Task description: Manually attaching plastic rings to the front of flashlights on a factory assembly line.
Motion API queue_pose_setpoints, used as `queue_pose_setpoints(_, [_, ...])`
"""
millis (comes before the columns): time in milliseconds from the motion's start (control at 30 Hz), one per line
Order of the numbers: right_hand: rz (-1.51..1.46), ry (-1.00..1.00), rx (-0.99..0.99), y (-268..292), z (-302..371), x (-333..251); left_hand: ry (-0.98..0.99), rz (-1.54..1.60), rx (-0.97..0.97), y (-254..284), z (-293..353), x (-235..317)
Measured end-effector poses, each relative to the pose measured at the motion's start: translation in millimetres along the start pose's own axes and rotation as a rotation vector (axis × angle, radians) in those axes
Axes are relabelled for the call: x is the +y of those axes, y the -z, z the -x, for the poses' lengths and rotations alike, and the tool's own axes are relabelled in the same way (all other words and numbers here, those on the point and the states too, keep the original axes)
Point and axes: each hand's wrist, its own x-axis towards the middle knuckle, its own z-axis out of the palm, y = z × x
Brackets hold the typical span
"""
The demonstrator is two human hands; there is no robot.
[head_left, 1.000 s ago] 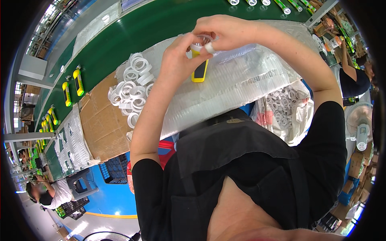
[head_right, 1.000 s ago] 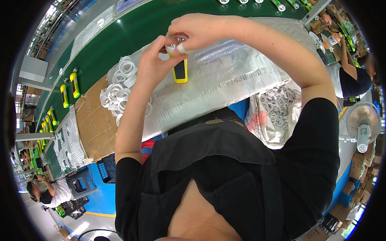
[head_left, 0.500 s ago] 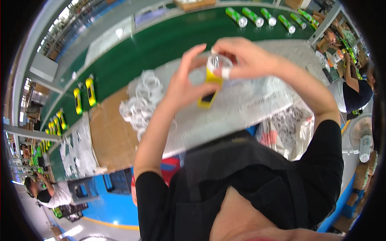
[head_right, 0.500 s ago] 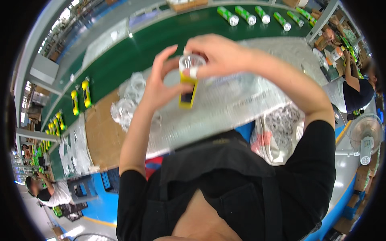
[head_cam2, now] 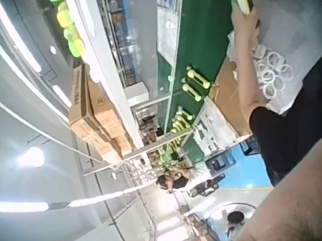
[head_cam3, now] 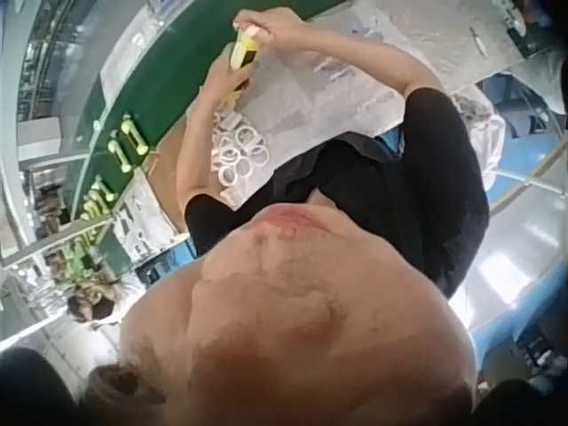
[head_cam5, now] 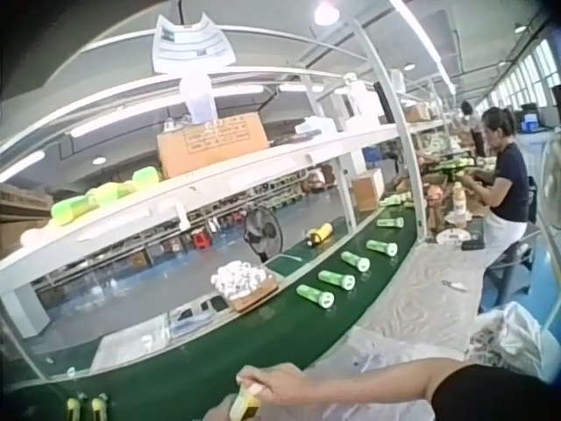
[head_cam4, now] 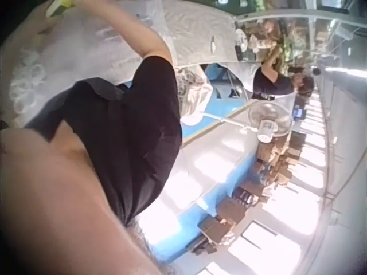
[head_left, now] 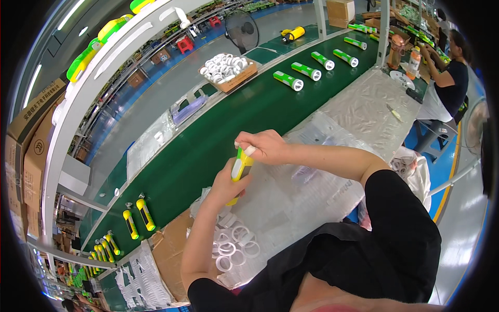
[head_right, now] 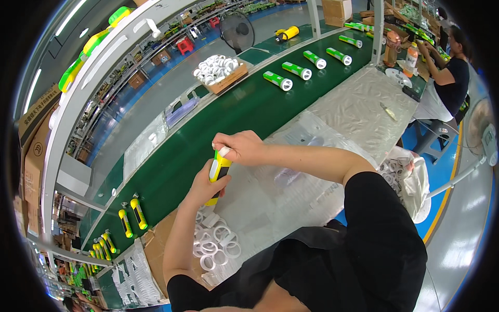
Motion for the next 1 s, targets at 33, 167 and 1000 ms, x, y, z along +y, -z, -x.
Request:
queue_pose_setpoints(33, [0.017,-0.056,-0.033,-6,-9,6,-0.147,-0.146,0.126,13,-7,-15])
queue_pose_setpoints(167, [0.095,-0.263,0.265,-5,-57,84,-0.339,-0.706,0.750,109,-13,-126])
queue_pose_setpoints(1000, [-0.862,-0.632,-0.099,-47,4,-1,-0.371,0.095,0.432,-1,7,-66])
